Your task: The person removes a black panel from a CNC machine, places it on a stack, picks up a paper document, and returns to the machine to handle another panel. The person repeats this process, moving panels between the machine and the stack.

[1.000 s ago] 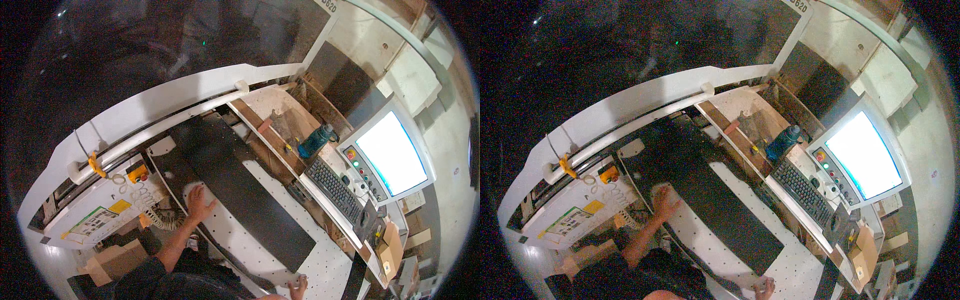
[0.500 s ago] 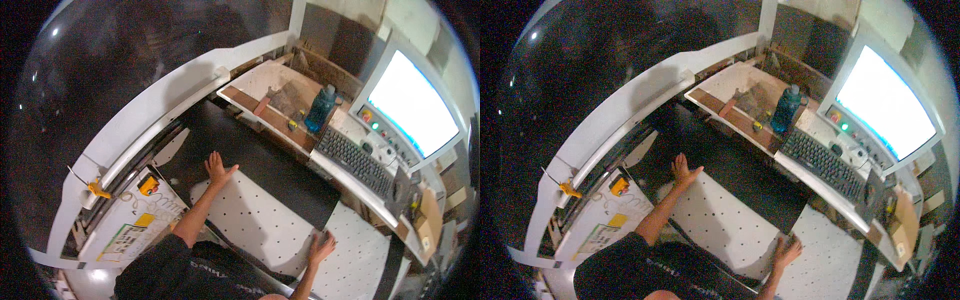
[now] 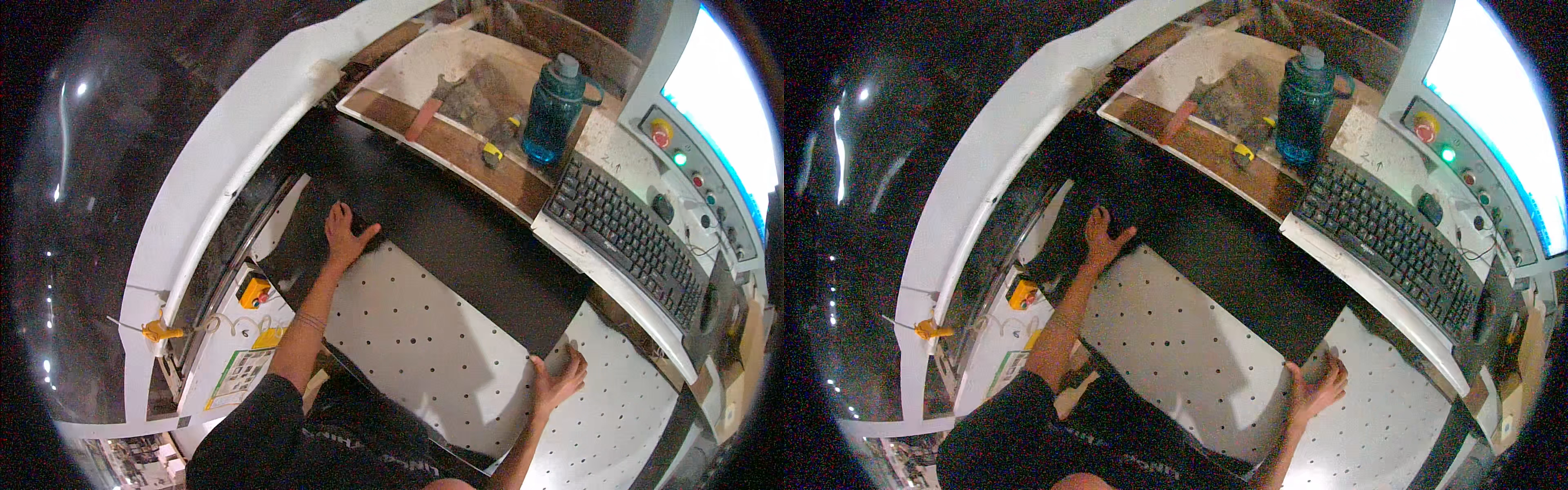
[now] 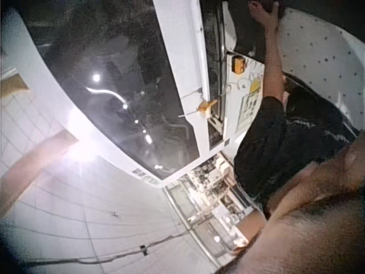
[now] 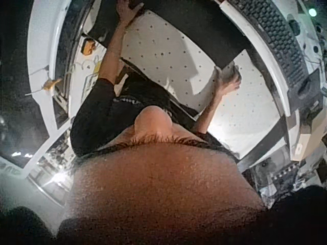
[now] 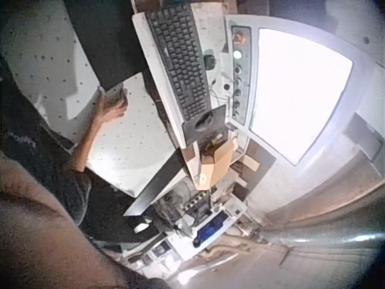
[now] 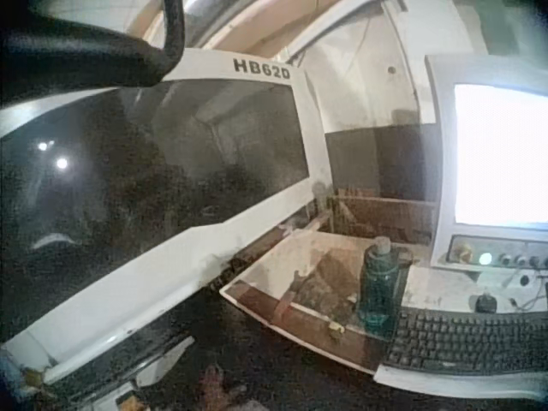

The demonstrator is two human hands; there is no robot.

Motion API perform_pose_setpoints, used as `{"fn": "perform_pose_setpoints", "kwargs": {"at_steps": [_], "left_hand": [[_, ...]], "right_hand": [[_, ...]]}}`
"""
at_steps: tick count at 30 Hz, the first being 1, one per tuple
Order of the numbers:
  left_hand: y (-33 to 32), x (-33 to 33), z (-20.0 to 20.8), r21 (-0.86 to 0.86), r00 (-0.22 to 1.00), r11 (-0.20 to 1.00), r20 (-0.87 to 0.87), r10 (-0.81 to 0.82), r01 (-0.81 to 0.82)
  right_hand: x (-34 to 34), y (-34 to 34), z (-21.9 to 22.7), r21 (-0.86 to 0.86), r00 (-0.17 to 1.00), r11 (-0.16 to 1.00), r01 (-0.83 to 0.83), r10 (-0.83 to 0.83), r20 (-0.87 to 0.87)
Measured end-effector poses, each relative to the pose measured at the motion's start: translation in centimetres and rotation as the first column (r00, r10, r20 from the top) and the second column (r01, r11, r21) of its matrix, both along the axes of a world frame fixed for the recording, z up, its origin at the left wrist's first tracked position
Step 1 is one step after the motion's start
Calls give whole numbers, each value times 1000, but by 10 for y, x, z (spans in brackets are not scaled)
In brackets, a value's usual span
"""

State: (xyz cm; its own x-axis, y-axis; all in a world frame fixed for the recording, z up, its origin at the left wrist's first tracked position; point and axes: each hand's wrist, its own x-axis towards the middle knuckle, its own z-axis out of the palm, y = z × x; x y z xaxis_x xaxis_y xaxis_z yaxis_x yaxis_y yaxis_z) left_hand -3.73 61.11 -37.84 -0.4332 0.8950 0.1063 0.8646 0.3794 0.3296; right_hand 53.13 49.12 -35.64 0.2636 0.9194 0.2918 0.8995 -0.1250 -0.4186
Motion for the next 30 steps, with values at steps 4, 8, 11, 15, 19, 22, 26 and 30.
{"fn": "perform_pose_setpoints", "kwargs": {"at_steps": [4, 8, 11, 15, 19, 22, 26, 30], "left_hand": [[7, -40, -4, 33, 1000, 999, 4, 7, -7], [9, -60, -6, 36, 996, 999, -87, 6, -3], [7, -59, -8, 75, 991, 997, -131, 6, 4], [4, -54, -1, 109, 995, 994, -97, -2, 12], [5, -46, 4, 60, 991, 997, -113, 65, -58], [11, -42, 9, 85, 995, 995, -79, 63, -57], [6, -61, -6, 245, 996, 966, 50, 77, -87], [10, -47, 4, 284, 985, 953, 159, 64, -108]], "right_hand": [[-30, 21, 4, -66, 1000, 997, -26, 27, 13], [-44, 32, 8, -79, 996, 994, -80, 77, -42], [-46, 31, 10, -69, 995, 993, -95, 93, -36], [-48, 27, 13, -48, 994, 993, -104, 104, -20], [-46, 25, 10, -28, 991, 991, -130, 128, -42], [-48, 26, 12, 31, 984, 984, -173, 174, -40], [-53, 33, 16, 98, 955, 968, -232, 245, -165], [-45, 28, 14, 81, 956, 959, -273, 279, -86]]}}
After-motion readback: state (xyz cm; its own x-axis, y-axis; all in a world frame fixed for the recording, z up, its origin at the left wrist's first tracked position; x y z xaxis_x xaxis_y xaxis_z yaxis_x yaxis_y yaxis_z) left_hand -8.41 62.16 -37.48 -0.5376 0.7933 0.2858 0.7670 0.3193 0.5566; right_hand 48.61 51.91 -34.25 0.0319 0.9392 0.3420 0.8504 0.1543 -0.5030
